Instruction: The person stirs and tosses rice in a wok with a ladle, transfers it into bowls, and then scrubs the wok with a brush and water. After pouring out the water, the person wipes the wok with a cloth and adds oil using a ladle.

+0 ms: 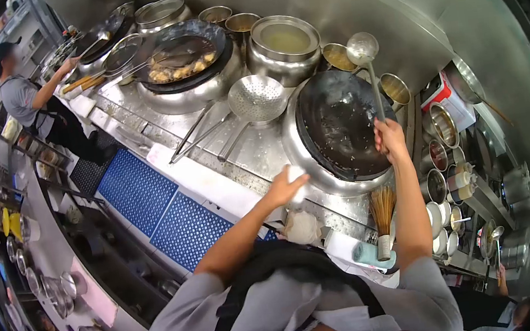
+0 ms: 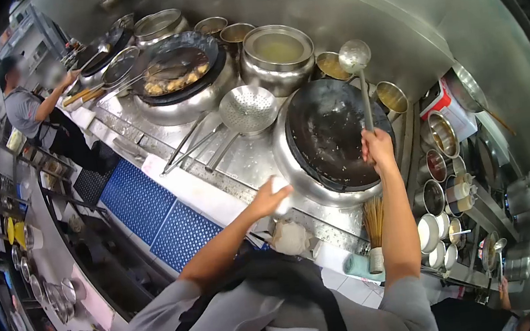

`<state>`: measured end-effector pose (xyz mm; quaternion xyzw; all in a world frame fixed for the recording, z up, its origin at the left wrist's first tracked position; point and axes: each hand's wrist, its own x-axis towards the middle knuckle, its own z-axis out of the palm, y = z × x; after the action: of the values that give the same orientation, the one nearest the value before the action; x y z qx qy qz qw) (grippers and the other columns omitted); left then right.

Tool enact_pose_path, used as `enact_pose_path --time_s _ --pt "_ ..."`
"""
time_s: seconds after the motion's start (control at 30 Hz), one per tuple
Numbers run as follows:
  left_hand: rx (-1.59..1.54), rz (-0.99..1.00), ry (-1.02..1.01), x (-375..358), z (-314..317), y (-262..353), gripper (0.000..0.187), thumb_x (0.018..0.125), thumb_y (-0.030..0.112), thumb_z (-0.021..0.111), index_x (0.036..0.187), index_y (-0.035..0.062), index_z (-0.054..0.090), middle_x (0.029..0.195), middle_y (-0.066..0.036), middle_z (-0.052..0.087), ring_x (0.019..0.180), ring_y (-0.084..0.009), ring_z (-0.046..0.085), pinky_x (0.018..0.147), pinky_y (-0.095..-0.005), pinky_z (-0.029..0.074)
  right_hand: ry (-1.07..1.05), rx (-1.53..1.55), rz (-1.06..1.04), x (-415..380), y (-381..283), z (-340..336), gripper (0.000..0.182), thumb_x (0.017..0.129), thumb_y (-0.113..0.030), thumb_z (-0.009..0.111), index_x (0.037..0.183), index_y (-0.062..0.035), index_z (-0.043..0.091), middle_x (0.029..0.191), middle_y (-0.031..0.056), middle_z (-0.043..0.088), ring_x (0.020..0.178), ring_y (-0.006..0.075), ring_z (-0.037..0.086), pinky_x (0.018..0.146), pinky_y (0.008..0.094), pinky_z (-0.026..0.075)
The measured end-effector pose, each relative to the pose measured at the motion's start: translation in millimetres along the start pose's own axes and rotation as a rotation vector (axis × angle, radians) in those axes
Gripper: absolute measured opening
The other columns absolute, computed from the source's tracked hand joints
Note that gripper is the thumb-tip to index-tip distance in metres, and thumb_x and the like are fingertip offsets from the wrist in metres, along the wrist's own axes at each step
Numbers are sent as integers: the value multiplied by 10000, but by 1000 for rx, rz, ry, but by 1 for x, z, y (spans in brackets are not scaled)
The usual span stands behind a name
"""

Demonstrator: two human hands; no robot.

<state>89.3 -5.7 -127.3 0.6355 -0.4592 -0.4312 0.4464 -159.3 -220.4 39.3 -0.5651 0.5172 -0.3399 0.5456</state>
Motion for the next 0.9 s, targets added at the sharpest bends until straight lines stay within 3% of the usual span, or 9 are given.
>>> enact_pose_path --time_s 0.27,0.37,0.5,0.6,0.67,0.73,0.8,0.87,0.9 --pt "580 -208 237 -66 -67 -72 606 874 408 673 1320 31 509 1166 -239 612 1057 -445 581 900 -552 447 331 -888 -448 197 9 43 169 740 -56 576 863 39 642 652 133 622 477 184 576 492 371 474" --pt "748 -330 255 -70 -63 -58 525 880 360 672 1323 116 529 1174 -189 608 1159 -388 511 909 -617 363 178 -905 -131 233 -6 55 103 773 -52 572 816 13 639 665 130 619 506 195 587 484 378 467" --pt "606 -271 324 -69 -51 -70 504 879 368 677 1297 113 557 1179 -193 603 1139 -405 514 942 -610 341 72 132 306 260 -28 51 194 847 -52 546 655 -40 575 567 106 550 475 208 564 417 319 400" --pt "731 -75 413 -75 -63 -51 472 878 342 686 1241 57 587 1173 -210 597 1133 -395 512 947 -621 332 59 -476 130 246 -37 53 189 853 -81 547 691 -3 604 576 135 571 528 210 606 424 344 424" --pt "504 137 713 -59 -102 -79 404 942 327 603 1164 -10 621 1093 -233 617 1052 -390 559 938 -495 414 248 -777 -42 233 -39 62 165 839 -112 566 840 12 675 678 173 649 617 267 681 539 431 506" --pt "150 1 797 -38 -149 -78 452 1045 341 439 1104 -57 645 1013 -232 662 934 -342 624 871 -426 477 315 -798 -296 219 -21 68 231 833 -129 568 975 -2 699 767 196 693 681 316 710 636 465 538" --pt "-288 -256 571 -1 -186 -92 518 1008 455 508 1169 -21 633 1043 -137 672 887 -214 628 801 -316 492 356 -641 -402 211 6 87 336 838 -153 559 1137 -42 664 880 210 706 792 374 705 759 457 537" --pt "-363 -416 423 35 -201 -59 548 988 454 556 1232 -36 583 929 -116 657 761 -168 629 658 -303 499 277 -424 -286 173 -5 123 400 902 -83 490 1281 -2 588 705 78 631 461 159 570 428 335 462" --pt "-487 -440 278 52 -205 -51 483 986 407 572 1182 -34 593 874 -106 645 695 -157 611 590 -303 491 259 -466 -315 179 -2 131 400 900 -83 493 1280 -6 592 726 74 635 463 156 563 425 325 454"
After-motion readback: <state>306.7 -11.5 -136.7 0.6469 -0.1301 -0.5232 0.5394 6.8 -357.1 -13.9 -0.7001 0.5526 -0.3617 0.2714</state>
